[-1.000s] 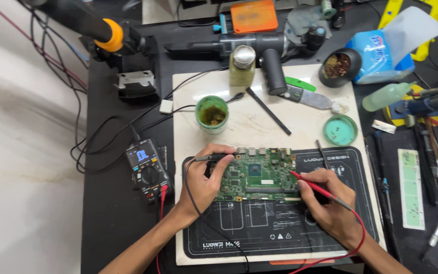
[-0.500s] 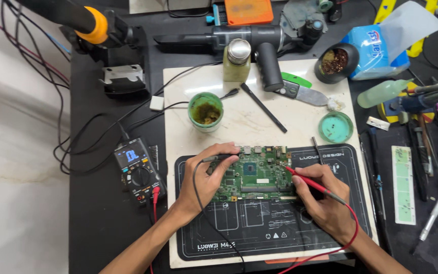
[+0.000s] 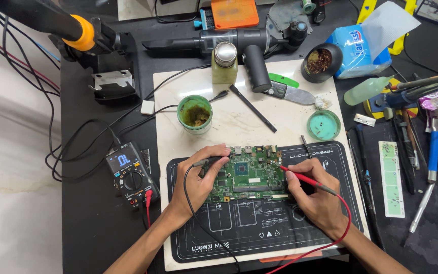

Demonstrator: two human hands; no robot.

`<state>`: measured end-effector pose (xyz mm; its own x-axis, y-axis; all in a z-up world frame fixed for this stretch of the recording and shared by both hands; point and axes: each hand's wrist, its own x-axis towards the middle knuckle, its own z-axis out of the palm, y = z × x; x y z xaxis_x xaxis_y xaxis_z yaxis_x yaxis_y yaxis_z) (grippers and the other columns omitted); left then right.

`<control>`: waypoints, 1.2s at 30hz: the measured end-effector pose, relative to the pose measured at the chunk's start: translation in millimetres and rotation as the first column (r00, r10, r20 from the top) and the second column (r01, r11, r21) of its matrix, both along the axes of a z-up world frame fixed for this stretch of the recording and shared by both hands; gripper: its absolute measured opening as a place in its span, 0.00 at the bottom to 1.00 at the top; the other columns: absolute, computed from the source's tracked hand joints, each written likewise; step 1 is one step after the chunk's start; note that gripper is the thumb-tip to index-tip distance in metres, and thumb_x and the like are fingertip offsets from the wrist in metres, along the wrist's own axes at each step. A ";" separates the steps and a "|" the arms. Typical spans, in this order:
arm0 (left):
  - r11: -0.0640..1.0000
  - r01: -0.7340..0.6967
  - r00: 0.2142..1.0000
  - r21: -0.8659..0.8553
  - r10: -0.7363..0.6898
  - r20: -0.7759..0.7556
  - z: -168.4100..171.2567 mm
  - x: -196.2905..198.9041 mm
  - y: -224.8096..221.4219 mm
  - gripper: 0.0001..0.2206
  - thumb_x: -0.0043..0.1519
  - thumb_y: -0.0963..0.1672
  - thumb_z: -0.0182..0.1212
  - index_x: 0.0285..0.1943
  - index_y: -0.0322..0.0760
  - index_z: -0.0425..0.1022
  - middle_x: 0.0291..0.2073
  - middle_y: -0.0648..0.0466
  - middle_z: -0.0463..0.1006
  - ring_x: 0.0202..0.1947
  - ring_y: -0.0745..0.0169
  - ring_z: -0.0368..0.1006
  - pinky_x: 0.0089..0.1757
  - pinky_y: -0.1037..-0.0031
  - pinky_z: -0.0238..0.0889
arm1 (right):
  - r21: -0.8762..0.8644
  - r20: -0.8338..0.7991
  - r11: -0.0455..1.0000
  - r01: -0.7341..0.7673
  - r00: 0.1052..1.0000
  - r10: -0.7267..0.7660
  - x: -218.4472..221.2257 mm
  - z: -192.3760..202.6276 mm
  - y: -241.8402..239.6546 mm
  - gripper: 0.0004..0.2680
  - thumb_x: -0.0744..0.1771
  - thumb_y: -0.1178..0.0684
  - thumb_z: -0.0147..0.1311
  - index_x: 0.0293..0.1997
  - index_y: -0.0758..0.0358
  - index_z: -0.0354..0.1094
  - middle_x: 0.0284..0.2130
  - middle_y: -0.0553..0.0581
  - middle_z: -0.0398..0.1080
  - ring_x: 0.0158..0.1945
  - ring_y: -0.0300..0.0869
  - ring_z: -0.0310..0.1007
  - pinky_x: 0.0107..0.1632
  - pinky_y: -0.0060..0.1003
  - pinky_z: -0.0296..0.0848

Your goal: The person uses a multimeter to test components on a circuit board, connecting the probes to different contact points while monitoring the digital display.

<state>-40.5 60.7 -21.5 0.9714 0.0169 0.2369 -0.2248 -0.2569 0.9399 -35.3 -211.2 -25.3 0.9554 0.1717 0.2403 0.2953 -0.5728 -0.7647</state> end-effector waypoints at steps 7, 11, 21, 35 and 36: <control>1.000 0.002 1.000 -0.010 -0.002 -0.023 -0.6 0.0 0.1 0.07 0.63 0.38 0.63 0.48 0.29 0.79 0.47 0.47 0.84 0.50 0.58 0.83 0.49 0.74 0.74 | -0.009 -0.015 1.000 -0.009 1.000 0.009 0.7 1.7 0.6 0.05 0.65 0.57 0.61 0.38 0.66 0.70 0.27 0.53 0.75 0.26 0.33 0.71 0.26 0.28 0.67; 1.000 0.009 1.000 -0.002 -0.009 0.017 -1.4 -0.4 0.2 0.07 0.63 0.38 0.62 0.48 0.29 0.79 0.48 0.46 0.84 0.52 0.57 0.82 0.50 0.73 0.73 | -0.010 -0.012 1.000 -0.011 1.000 0.011 0.9 1.2 0.3 0.05 0.65 0.56 0.61 0.38 0.66 0.70 0.26 0.53 0.76 0.26 0.33 0.72 0.27 0.28 0.67; 0.999 0.028 0.999 -0.028 -0.029 -0.030 -1.0 -0.8 0.6 0.07 0.64 0.38 0.62 0.49 0.30 0.79 0.48 0.48 0.84 0.54 0.58 0.81 0.51 0.73 0.74 | -0.027 -0.046 0.999 -0.023 0.999 0.021 1.5 0.9 -0.5 0.05 0.65 0.57 0.60 0.39 0.67 0.72 0.24 0.53 0.76 0.23 0.32 0.71 0.23 0.27 0.66; 1.000 0.018 0.999 -0.022 -0.019 -0.035 -0.5 -0.8 0.3 0.07 0.64 0.39 0.62 0.48 0.30 0.79 0.47 0.49 0.85 0.48 0.62 0.82 0.48 0.75 0.74 | -0.024 -0.013 0.999 -0.040 0.999 0.040 1.2 2.9 0.4 0.04 0.65 0.57 0.60 0.38 0.67 0.71 0.25 0.53 0.76 0.24 0.32 0.73 0.25 0.28 0.68; 1.000 0.020 0.999 -0.023 -0.020 -0.029 -0.6 -0.8 0.2 0.07 0.64 0.39 0.62 0.48 0.30 0.79 0.47 0.49 0.84 0.48 0.62 0.82 0.48 0.75 0.74 | -0.022 -0.017 0.999 -0.039 0.999 0.039 1.2 2.7 0.3 0.04 0.65 0.57 0.60 0.38 0.67 0.71 0.25 0.53 0.76 0.24 0.32 0.73 0.25 0.28 0.68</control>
<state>-41.4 60.9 -22.1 0.9781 0.0022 0.2083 -0.2021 -0.2315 0.9516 -34.1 -210.8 -22.6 0.9517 0.2142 0.2198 0.3049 -0.5779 -0.7570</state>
